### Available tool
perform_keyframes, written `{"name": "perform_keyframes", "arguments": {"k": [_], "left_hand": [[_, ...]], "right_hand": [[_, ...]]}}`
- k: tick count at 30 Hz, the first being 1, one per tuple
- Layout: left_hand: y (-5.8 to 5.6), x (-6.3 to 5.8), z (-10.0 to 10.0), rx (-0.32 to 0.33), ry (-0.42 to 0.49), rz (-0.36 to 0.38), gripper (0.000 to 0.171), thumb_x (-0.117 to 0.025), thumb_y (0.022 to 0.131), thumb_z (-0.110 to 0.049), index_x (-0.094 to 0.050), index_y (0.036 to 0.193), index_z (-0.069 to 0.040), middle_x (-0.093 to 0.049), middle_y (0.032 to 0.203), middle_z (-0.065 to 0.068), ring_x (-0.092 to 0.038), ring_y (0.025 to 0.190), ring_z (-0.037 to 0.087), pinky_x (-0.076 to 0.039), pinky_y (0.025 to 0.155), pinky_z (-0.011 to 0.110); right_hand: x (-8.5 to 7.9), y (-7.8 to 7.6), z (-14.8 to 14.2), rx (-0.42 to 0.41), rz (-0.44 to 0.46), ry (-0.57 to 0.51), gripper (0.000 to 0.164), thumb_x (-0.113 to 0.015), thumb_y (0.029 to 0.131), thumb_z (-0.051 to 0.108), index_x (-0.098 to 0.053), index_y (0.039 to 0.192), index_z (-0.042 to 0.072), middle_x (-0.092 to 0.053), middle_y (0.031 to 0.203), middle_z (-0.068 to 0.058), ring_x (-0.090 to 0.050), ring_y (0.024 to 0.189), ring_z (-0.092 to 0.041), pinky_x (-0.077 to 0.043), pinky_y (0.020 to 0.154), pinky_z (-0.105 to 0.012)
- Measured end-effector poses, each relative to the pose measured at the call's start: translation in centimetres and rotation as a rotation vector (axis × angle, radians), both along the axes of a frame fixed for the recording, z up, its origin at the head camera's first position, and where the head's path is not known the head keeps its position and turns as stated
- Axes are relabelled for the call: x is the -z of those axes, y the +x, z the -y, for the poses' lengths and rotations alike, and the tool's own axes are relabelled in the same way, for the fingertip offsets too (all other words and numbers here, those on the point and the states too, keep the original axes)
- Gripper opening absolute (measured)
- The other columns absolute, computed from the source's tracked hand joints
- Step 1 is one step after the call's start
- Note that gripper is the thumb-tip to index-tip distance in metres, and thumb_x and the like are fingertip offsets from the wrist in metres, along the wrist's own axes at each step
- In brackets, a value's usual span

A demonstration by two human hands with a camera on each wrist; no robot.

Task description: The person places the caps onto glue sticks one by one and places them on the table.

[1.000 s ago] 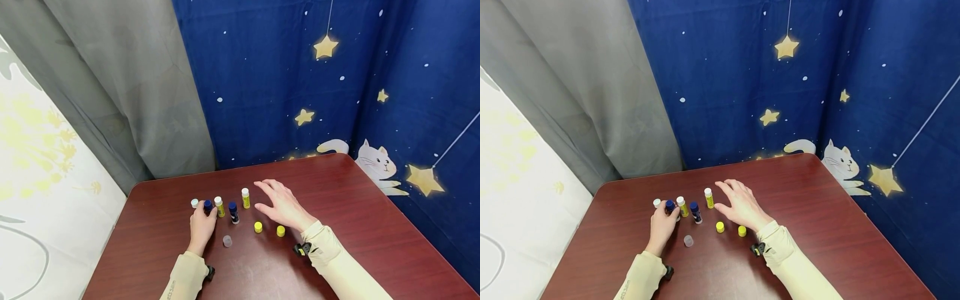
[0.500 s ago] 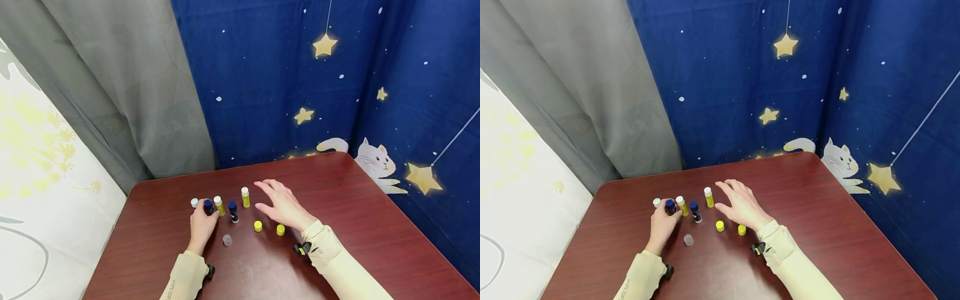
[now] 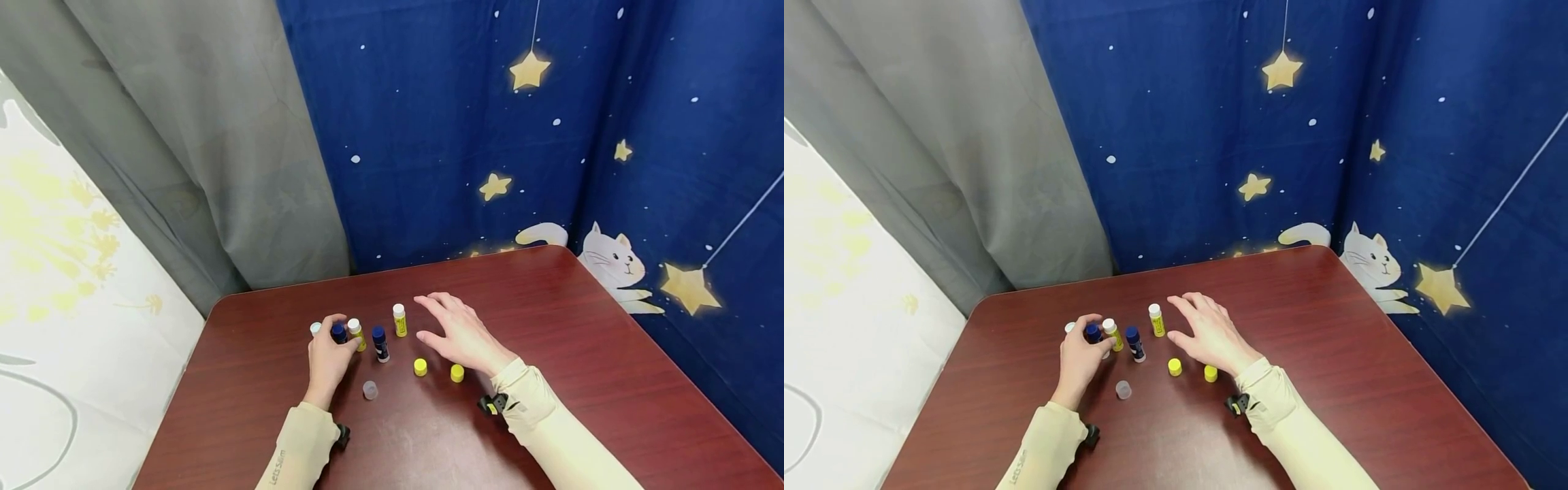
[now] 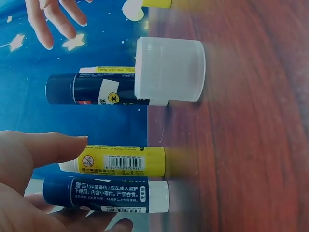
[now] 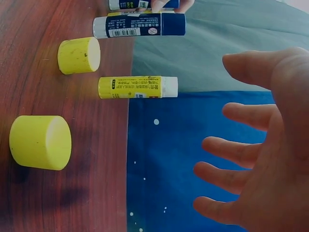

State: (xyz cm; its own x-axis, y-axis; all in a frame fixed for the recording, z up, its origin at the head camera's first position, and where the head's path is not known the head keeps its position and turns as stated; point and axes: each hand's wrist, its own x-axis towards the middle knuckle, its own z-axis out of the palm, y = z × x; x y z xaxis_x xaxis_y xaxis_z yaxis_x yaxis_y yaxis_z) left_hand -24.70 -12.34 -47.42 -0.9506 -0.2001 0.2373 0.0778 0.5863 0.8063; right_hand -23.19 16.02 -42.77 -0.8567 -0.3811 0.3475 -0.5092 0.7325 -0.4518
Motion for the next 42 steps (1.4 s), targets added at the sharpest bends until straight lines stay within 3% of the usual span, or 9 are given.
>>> {"name": "perform_keyframes", "arguments": {"k": [12,18,25,35,42], "left_hand": [[-0.8,-0.1,-0.3,-0.003,-0.095,0.017,0.043,-0.088,0.078,-0.031,-0.068,0.113,-0.015,-0.07,0.108,0.009,-0.065,0.101,0.033,-0.05,0.085,0.05],[-1.2,-0.2,-0.4,-0.006,-0.177,-0.032,0.033,-0.085,0.082,-0.033,-0.071,0.104,-0.013,-0.068,0.103,0.009,-0.063,0.095,0.032,-0.047,0.083,0.051],[-1.4,-0.3,-0.5,-0.011,-0.194,-0.086,0.026,-0.085,0.082,-0.03,-0.073,0.1,-0.014,-0.067,0.1,0.007,-0.063,0.092,0.031,-0.047,0.083,0.051],[-1.2,-2.1,-0.8,-0.002,-0.179,-0.161,0.024,-0.083,0.084,-0.028,-0.073,0.101,-0.014,-0.066,0.099,0.005,-0.061,0.085,0.028,-0.045,0.078,0.046],[-1.0,-3.6,-0.6,0.008,-0.141,-0.224,0.026,-0.086,0.081,-0.026,-0.073,0.1,-0.014,-0.068,0.098,0.005,-0.066,0.091,0.029,-0.048,0.078,0.045]], "right_hand": [[0.6,-0.1,0.1,0.01,-0.011,0.009,0.062,-0.071,0.092,0.04,-0.051,0.148,0.024,-0.052,0.138,-0.005,-0.05,0.125,-0.028,-0.041,0.099,-0.057],[0.7,-0.2,0.2,0.01,-0.002,0.001,0.062,-0.071,0.092,0.039,-0.051,0.148,0.023,-0.051,0.139,-0.005,-0.05,0.126,-0.028,-0.04,0.1,-0.058],[0.8,-0.4,0.2,0.011,0.005,-0.001,0.062,-0.071,0.092,0.039,-0.051,0.148,0.022,-0.051,0.14,-0.006,-0.05,0.126,-0.029,-0.04,0.1,-0.058],[0.5,-0.5,0.1,0.013,-0.002,-0.002,0.063,-0.071,0.091,0.04,-0.05,0.149,0.022,-0.051,0.14,-0.007,-0.048,0.127,-0.028,-0.039,0.101,-0.059],[0.5,-0.5,0.0,0.015,-0.016,0.001,0.063,-0.071,0.092,0.04,-0.05,0.148,0.022,-0.051,0.14,-0.007,-0.049,0.126,-0.029,-0.039,0.1,-0.058]]}}
